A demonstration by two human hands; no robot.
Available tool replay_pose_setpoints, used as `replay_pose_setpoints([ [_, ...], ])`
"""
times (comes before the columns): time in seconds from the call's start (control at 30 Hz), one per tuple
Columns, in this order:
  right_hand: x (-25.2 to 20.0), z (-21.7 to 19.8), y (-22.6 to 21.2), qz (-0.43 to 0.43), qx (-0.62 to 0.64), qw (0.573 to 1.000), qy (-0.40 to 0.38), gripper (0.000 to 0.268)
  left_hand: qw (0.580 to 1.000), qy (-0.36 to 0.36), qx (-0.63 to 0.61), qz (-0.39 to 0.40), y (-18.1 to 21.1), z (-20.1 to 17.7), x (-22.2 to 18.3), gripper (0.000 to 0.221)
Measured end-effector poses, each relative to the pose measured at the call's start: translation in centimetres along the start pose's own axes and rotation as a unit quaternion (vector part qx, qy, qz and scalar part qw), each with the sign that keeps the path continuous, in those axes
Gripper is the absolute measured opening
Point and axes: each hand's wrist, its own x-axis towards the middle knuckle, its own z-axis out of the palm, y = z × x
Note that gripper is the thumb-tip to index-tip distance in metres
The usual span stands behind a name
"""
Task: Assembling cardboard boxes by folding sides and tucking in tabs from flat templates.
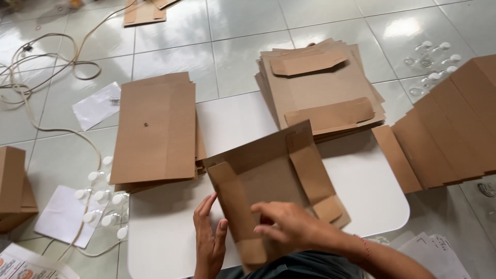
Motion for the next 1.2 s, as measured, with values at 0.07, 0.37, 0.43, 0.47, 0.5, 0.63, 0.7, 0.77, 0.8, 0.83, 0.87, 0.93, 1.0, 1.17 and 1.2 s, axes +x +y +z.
replay_pose_setpoints([
  [0.07, -0.1, 1.0, -2.1, -0.104, -0.004, 0.995, 0.004, 0.039, 0.999, 0.038, -0.005, -0.033, 0.0, -0.1, -0.3, 0.065],
  [0.37, 1.3, -2.8, 1.5, -0.089, -0.168, 0.967, 0.169, 0.043, 0.992, 0.057, 0.108, -0.016, 1.8, -0.7, 1.3, 0.061],
  [0.43, 1.0, -1.1, 3.6, -0.063, -0.232, 0.959, 0.153, 0.058, 0.989, 0.021, 0.145, -0.028, 1.0, 0.4, 1.2, 0.07],
  [0.47, 1.0, -0.3, 4.6, -0.037, -0.294, 0.944, 0.143, 0.074, 0.982, -0.018, 0.182, -0.034, 0.6, 0.8, 1.2, 0.08],
  [0.5, 1.0, 0.5, 4.7, -0.038, -0.294, 0.945, 0.139, 0.074, 0.983, -0.018, 0.181, -0.038, -0.1, 1.7, 0.9, 0.08],
  [0.63, 0.8, 1.9, 4.0, -0.045, -0.444, 0.882, 0.149, 0.092, 0.88, -0.004, 0.473, 0.034, -1.4, 3.7, 0.5, 0.092],
  [0.7, 0.7, 1.8, 3.2, -0.04, -0.44, 0.883, 0.157, 0.089, 0.869, -0.001, 0.494, 0.041, -1.2, 3.9, 0.5, 0.092],
  [0.77, 0.8, 1.6, 2.9, -0.029, -0.415, 0.895, 0.159, 0.086, 0.872, -0.002, 0.488, 0.04, -1.1, 3.8, 0.9, 0.088],
  [0.8, 0.7, 1.7, 3.2, -0.029, -0.416, 0.895, 0.159, 0.086, 0.873, -0.001, 0.487, 0.041, -1.2, 3.6, 0.9, 0.088],
  [0.83, 0.8, 1.6, 3.6, -0.005, -0.342, 0.925, 0.168, 0.088, 0.885, -0.008, 0.463, 0.049, -1.4, 3.4, 1.2, 0.082],
  [0.87, 1.0, 1.5, 3.9, 0.018, -0.265, 0.948, 0.176, 0.091, 0.897, -0.015, 0.438, 0.056, -1.6, 3.2, 1.6, 0.076],
  [0.93, 0.9, 0.3, 4.1, 0.055, -0.253, 0.944, 0.204, 0.091, 0.903, -0.013, 0.428, 0.044, -1.0, 2.7, 2.1, 0.077],
  [1.0, 0.5, 0.1, 4.2, 0.099, -0.238, 0.939, 0.229, 0.093, 0.909, -0.02, 0.416, 0.032, -0.4, 2.6, 2.0, 0.079],
  [1.17, 0.3, -2.4, 2.2, 0.134, -0.107, 0.96, 0.219, 0.079, 0.949, 0.014, 0.313, 0.036, 0.5, 2.7, 1.4, 0.07],
  [1.2, 0.1, -3.5, 1.3, 0.135, -0.108, 0.961, 0.216, 0.079, 0.949, 0.014, 0.312, 0.034, 0.4, 2.4, 1.3, 0.07],
])
